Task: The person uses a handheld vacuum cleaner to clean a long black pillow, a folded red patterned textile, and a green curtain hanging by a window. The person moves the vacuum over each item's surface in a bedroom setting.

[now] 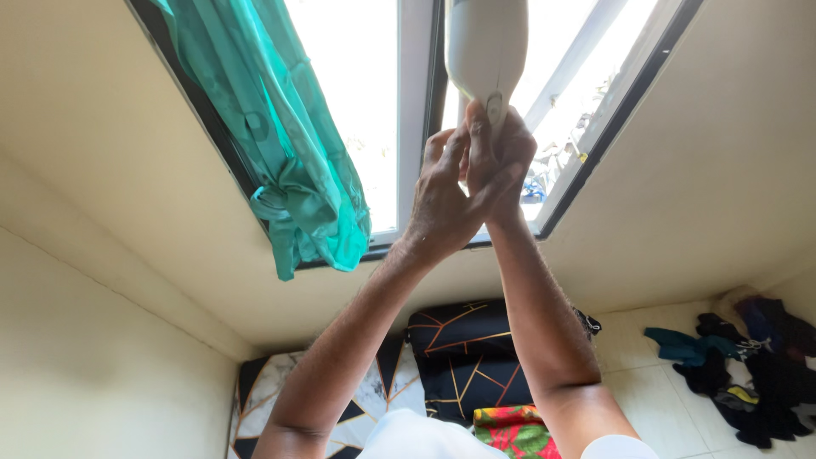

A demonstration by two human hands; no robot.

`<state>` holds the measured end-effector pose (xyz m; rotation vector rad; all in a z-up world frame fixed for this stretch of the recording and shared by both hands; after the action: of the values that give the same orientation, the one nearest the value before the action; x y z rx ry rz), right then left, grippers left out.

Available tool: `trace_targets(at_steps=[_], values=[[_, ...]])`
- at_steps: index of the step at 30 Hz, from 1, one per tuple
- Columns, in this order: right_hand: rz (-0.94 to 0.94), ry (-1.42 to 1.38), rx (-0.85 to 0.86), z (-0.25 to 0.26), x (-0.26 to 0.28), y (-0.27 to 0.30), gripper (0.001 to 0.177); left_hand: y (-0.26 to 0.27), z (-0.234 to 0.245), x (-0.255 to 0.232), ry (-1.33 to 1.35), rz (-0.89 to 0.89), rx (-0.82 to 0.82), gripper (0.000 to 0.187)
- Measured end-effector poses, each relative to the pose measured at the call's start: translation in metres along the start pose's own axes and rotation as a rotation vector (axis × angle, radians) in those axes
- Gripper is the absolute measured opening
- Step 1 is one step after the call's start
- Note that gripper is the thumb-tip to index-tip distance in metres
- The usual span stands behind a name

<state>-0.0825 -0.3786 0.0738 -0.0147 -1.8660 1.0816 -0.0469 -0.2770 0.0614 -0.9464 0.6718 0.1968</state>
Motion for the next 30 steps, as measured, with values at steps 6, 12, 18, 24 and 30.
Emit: trace_targets(at_steps=[6, 12, 18, 24, 30], values=[[-0.006, 0.077, -0.011, 0.012, -0.025, 0.034, 0.038, 0.035, -0.021, 0.018, 0.011, 0.060, 0.029, 0.090], [-0.066, 0.076, 0.024, 0.018, -0.039, 0.060, 0.038, 0.059, -0.031, 0.025, 0.062, 0.149, 0.064, 0.090], [-0.104, 0.138, 0.022, 0.023, -0.049, 0.082, 0.037, 0.077, -0.034, 0.028, 0.114, 0.222, 0.068, 0.091], [-0.125, 0.216, 0.012, 0.025, -0.061, 0.098, 0.035, 0.095, -0.037, 0.038, 0.098, 0.227, 0.072, 0.088], [-0.201, 0.234, 0.012, 0.030, -0.073, 0.122, 0.034, 0.119, -0.051, 0.058, 0.137, 0.346, 0.130, 0.088]])
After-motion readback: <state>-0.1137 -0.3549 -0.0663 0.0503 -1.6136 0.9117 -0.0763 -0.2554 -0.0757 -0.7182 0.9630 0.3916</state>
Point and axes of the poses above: each hand's wrist, its own y-axis away from the middle knuckle, its own z-axis out of the back of the hand, x = y × z, the point moved 9 cm from there along -y, towards the middle knuckle, and after that the axes turned 5 degrees about -z, right-handed, at the moved point
